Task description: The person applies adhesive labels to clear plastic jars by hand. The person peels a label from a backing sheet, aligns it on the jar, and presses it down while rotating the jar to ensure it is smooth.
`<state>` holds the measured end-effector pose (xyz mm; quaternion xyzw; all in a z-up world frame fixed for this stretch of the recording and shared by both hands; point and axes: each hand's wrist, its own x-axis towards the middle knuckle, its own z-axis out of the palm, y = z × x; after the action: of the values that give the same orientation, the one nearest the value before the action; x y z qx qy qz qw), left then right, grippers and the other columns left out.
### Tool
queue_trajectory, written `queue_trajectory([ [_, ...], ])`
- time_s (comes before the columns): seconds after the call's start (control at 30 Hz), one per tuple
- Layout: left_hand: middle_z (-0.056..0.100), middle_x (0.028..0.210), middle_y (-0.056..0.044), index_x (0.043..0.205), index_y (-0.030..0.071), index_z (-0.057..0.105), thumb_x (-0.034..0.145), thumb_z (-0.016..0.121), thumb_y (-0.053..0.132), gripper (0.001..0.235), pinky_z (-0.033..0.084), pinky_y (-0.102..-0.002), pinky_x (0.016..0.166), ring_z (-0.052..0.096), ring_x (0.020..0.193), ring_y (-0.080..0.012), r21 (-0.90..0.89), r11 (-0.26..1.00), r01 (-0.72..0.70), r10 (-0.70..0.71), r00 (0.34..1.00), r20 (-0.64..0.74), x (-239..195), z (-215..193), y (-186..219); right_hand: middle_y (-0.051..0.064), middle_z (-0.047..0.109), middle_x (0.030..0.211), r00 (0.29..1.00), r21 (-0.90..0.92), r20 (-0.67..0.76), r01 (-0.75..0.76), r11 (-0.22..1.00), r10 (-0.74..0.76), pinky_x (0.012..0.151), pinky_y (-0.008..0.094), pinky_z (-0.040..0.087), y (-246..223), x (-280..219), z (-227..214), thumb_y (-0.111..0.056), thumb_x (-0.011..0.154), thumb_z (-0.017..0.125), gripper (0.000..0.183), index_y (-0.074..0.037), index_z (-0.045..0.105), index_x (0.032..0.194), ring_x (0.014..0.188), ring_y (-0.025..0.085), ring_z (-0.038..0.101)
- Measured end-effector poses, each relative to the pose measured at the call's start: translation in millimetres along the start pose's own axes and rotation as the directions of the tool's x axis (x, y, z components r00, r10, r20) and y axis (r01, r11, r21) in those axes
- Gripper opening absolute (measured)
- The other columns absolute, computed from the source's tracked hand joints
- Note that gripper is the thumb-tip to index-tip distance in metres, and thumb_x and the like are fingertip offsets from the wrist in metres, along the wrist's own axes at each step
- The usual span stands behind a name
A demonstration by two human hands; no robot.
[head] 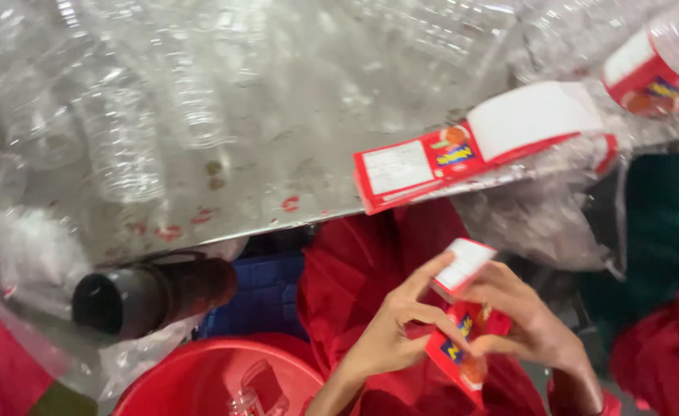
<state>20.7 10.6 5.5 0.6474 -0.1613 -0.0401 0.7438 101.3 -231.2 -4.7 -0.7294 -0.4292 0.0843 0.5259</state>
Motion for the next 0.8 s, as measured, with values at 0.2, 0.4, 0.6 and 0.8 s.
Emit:
queue_trajectory([
  [0.2, 0.054, 0.155, -0.013, 0.132, 0.012, 0.07, 0.077, 0.08, 0.01, 0.056, 0.033, -0.04, 0.131, 0.046, 0.154, -0.0298, 0.284, 0.959, -0.015, 0.087, 0.967, -0.241, -20.3, -56.7, -12.2, 0.004, 0.07, 0.088, 0.974, -0.437, -0.21, -0.021, 0.899, -0.08, 0.105, 0.048, 0.052, 27.0, -17.2, -24.3, -0.009, 0.08, 0.077, 0.025, -0.018, 0.068, 0.101, 0.091, 0.021, 0.069],
  [0.4, 0.035, 0.161, -0.018, 0.156, 0.004, 0.029, 0.091, 0.084, 0.039, 0.092, 0.017, -0.054, 0.117, 0.034, 0.147, -0.0358, 0.238, 0.702, 0.671, 0.177, 0.159, -0.971, 73.5, -285.0, -123.7, 0.008, 0.06, 0.08, 0.781, -0.658, -0.477, -0.011, 0.753, -0.405, 0.075, 0.034, 0.059, 70.2, -76.1, -59.3, -0.001, 0.103, 0.078, 0.018, -0.004, 0.06, 0.106, 0.073, 0.023, 0.063],
  [0.6, 0.074, 0.116, -0.006, 0.122, 0.019, 0.07, 0.1, 0.073, 0.026, 0.023, 0.04, -0.045, 0.113, 0.06, 0.129, -0.0269, 0.545, 0.235, 0.805, 0.505, 0.378, -0.776, 73.6, -319.8, -110.9, 0.011, 0.063, 0.083, 0.795, -0.612, -0.545, -0.159, 0.774, -0.268, 0.063, 0.028, 0.053, 80.7, -131.4, -65.2, -0.003, 0.098, 0.072, 0.014, -0.007, 0.063, 0.109, 0.071, 0.02, 0.066],
  [0.8, 0.067, 0.092, -0.015, 0.107, 0.001, 0.063, 0.095, 0.07, 0.008, 0.015, 0.051, -0.032, 0.071, 0.064, 0.079, -0.0224, 0.654, 0.689, 0.312, 0.222, 0.769, -0.6, -54.8, -113.5, 18.3, 0.009, 0.066, 0.086, 0.922, -0.289, -0.341, -0.289, 0.913, 0.184, 0.059, 0.028, 0.053, 19.4, -125.1, -65.6, -0.009, 0.09, 0.081, 0.032, -0.004, 0.061, 0.115, 0.068, 0.02, 0.065],
])
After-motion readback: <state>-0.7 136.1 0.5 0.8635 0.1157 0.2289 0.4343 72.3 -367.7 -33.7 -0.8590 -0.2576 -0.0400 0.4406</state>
